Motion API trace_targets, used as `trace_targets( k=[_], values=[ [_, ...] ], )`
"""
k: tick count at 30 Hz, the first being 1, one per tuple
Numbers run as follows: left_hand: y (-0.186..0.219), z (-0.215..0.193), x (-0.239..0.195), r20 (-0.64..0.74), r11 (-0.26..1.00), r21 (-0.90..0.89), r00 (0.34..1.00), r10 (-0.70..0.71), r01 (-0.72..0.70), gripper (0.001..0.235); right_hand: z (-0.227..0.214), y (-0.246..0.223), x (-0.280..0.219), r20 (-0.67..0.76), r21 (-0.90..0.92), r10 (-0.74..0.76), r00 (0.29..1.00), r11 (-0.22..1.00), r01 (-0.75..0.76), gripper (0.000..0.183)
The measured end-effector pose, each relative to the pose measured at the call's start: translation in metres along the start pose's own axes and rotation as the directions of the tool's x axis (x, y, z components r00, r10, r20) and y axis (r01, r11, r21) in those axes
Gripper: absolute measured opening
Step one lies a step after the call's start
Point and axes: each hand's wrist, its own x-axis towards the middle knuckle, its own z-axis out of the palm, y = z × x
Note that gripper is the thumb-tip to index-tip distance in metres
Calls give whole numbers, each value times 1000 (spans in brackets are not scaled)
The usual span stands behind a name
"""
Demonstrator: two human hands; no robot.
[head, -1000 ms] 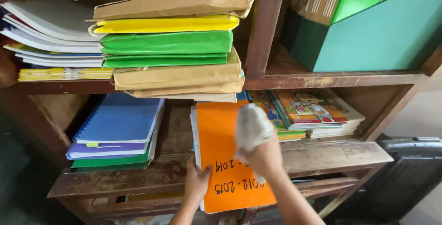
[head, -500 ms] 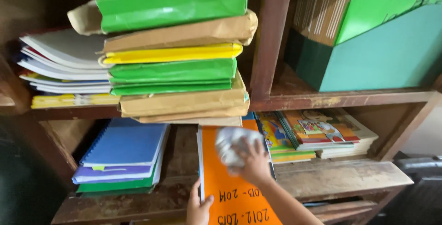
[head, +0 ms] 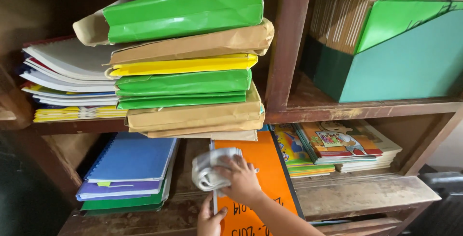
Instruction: Wipe dust off various folders and files on a wooden shelf using a cloth.
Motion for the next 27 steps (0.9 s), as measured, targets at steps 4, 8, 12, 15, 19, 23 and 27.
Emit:
trace_targets(
  k=[4,8,12,15,19,23,27],
  values=[
    [83,51,-39,-25,969,-47,969,-245,244,70,38,103,12,-183,44,313,932,950,-310,60],
    [126,83,-63,-120,957,134,963,-243,258,74,-31,146,-3,26,-234,761,648,635,-736,57],
    [141,106,-72,-204,953,119,946,-251,279,69,-40,137,-34,-266,-73,629,730,742,-666,64],
    [89,88,-31,-229,976,-77,949,-217,205,72,-45,60,-50,-444,121,329,834,944,-308,65],
    [136,121,-46,-167,979,-102,967,-192,177,58,-57,-26,-84,-200,166,317,927,943,-287,67],
    [161,134,-65,-268,971,9,936,-230,241,68,-24,40,-124,-230,-80,458,859,870,-486,78],
    [177,145,-73,-353,921,170,894,-274,349,63,-68,89,-143,-158,-4,816,556,563,-827,64]
  ],
)
